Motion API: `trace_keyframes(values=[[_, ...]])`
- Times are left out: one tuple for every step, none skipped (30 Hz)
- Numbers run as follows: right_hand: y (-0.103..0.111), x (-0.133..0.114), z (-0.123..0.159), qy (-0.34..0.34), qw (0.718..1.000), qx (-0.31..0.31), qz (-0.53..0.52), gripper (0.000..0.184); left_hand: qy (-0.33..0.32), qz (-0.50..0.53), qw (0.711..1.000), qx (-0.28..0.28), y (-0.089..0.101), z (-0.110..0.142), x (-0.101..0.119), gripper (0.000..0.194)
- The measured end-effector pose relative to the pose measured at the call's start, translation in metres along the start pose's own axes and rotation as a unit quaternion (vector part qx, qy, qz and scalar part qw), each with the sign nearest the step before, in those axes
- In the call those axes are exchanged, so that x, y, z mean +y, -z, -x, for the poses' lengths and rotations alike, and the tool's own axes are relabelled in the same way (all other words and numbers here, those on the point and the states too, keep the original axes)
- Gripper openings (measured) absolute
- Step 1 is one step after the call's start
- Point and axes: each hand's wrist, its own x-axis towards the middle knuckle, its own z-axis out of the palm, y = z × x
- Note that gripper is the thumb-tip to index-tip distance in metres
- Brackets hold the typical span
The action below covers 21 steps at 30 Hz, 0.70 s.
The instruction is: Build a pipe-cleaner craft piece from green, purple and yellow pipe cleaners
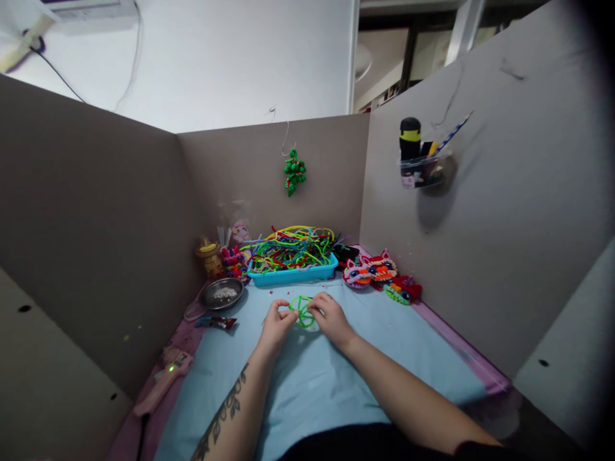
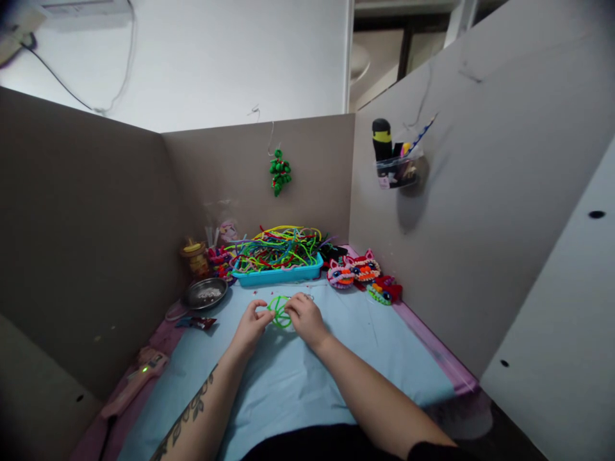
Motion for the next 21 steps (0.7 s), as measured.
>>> trace_keyframes(values=[[-0.0004,-0.0003,0.0001,-0.003,1.0,0.004,-0.005,0.013,-0.001,0.003,1.0,-0.005,-0.0001,0.0002,0.0006,0.047],[-0.0009,-0.0005,0.0003,-0.006,1.0,0.008,-0.011,0.013,-0.002,0.008,1.0,-0.01,-0.0002,0.0003,0.0009,0.047],[-0.0014,-0.0006,0.0004,-0.008,1.0,0.011,-0.017,0.012,-0.005,0.013,1.0,-0.017,-0.0002,0.0003,0.0009,0.049],[-0.0019,-0.0005,0.0006,-0.01,1.0,0.013,-0.023,0.012,-0.01,0.019,0.999,-0.025,-0.0003,0.0001,0.0004,0.05],[-0.0024,-0.0005,0.0008,-0.011,0.999,0.013,-0.027,0.012,-0.017,0.023,0.999,-0.033,-0.0004,-0.0002,-0.0005,0.052],[-0.0029,-0.0004,0.001,-0.012,0.999,0.012,-0.029,0.012,-0.026,0.025,0.999,-0.038,-0.0003,-0.0007,-0.0018,0.053],[-0.0033,-0.0005,0.0012,-0.012,0.999,0.009,-0.03,0.012,-0.036,0.025,0.998,-0.042,-0.0003,-0.0013,-0.0032,0.054],[-0.0035,-0.0007,0.0014,-0.013,0.999,0.007,-0.03,0.012,-0.044,0.022,0.998,-0.042,-0.0002,-0.0018,-0.0045,0.054],[-0.0037,-0.001,0.0015,-0.013,0.999,0.006,-0.029,0.012,-0.05,0.018,0.998,-0.039,-0.0001,-0.0023,-0.0057,0.053],[-0.0037,-0.0015,0.0015,-0.012,1.0,0.005,-0.027,0.012,-0.053,0.011,0.998,-0.034,0.0,-0.0026,-0.0065,0.053],[-0.0036,-0.002,0.0014,-0.012,1.0,0.004,-0.025,0.012,-0.054,0.005,0.998,-0.03,0.0002,-0.0027,-0.007,0.053],[-0.0035,-0.0025,0.0013,-0.012,1.0,0.004,-0.023,0.012,-0.053,-0.001,0.998,-0.026,0.0002,-0.0027,-0.0072,0.053],[-0.0033,-0.003,0.0011,-0.012,1.0,0.005,-0.02,0.012,-0.053,-0.006,0.998,-0.023,0.0003,-0.0025,-0.007,0.052],[-0.003,-0.0035,0.0009,-0.011,1.0,0.008,-0.014,0.012,-0.053,-0.01,0.998,-0.02,0.0003,-0.0023,-0.0067,0.052],[-0.0026,-0.0038,0.0007,-0.011,1.0,0.015,-0.006,0.012,-0.053,-0.011,0.998,-0.017,0.0003,-0.0021,-0.0063,0.052],[-0.0021,-0.0041,0.0006,-0.01,1.0,0.027,0.005,0.011,-0.053,-0.01,0.998,-0.013,0.0004,-0.002,-0.0058,0.052],[-0.0016,-0.0043,0.0007,-0.01,0.999,0.042,0.018,0.011,-0.053,-0.008,0.999,-0.009,0.0005,-0.002,-0.0054,0.051],[-0.0009,-0.0044,0.0008,-0.01,0.998,0.057,0.032,0.012,-0.053,-0.006,0.999,-0.006,0.0006,-0.002,-0.0049,0.051],[-0.0004,-0.0045,0.0011,-0.009,0.997,0.069,0.045,0.013,-0.053,-0.004,0.999,-0.004,0.0008,-0.0021,-0.0044,0.05],[0.0,-0.0044,0.0015,-0.007,0.996,0.073,0.054,0.014,-0.054,-0.002,0.999,-0.002,0.0011,-0.0021,-0.0039,0.05],[0.0002,-0.0043,0.002,-0.003,0.996,0.068,0.059,0.014,-0.055,-0.002,0.998,-0.002,0.0013,-0.0021,-0.0034,0.049]])
